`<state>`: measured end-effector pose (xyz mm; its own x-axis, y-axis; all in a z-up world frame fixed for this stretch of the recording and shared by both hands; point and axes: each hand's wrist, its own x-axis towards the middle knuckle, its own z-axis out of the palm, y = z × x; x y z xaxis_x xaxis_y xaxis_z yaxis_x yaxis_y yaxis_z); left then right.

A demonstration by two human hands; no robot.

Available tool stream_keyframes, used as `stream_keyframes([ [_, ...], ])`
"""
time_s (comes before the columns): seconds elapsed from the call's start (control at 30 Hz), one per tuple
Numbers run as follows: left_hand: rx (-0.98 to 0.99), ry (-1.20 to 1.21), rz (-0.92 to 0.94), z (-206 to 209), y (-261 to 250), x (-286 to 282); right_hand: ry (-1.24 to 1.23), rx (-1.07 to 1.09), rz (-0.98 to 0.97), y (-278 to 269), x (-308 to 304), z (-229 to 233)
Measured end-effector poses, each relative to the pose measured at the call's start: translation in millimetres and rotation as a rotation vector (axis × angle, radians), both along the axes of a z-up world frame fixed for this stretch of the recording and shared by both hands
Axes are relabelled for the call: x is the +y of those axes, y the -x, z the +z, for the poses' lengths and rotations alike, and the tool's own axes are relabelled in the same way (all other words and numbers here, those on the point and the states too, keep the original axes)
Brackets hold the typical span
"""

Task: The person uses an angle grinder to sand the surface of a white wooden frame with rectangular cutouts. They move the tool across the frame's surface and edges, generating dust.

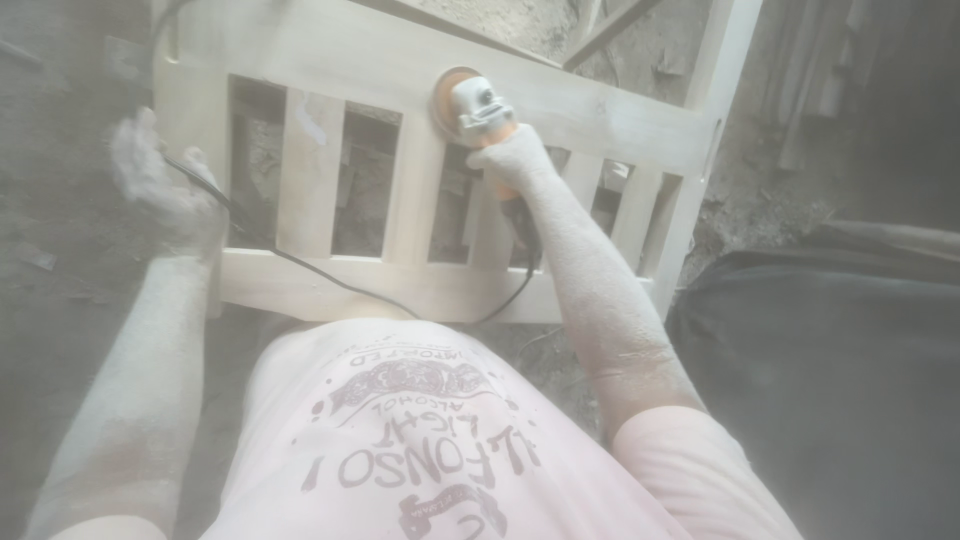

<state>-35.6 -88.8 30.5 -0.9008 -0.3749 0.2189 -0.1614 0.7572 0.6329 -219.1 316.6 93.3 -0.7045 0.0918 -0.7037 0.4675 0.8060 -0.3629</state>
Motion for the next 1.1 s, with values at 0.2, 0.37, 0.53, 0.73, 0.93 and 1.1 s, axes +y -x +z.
stream_keyframes([
  [0.2,0.158,-0.118,0.016,26.9,25.3,-47.0,0.015,-0.025,0.226,14.9,-98.4,3.3],
  [0.37,0.121,-0.059,-0.005,36.8,22.2,-47.9,0.113,-0.009,0.315,25.4,-159.1,-22.5],
  [0.53,-0.072,-0.006,-0.110,35.6,43.7,-19.4,0.079,0.137,0.425,57.3,-141.5,-27.9],
  [0.73,-0.395,0.114,-0.255,31.2,103.9,32.7,-0.005,-0.100,0.103,57.4,10.4,-8.7],
  [0.93,-0.705,0.245,-0.142,32.2,190.7,155.6,-0.216,-0.033,0.024,46.2,170.4,-3.8],
  [1.1,-0.820,0.263,-0.214,38.4,206.6,258.1,-0.179,-0.027,-0.204,34.8,287.9,-13.6],
])
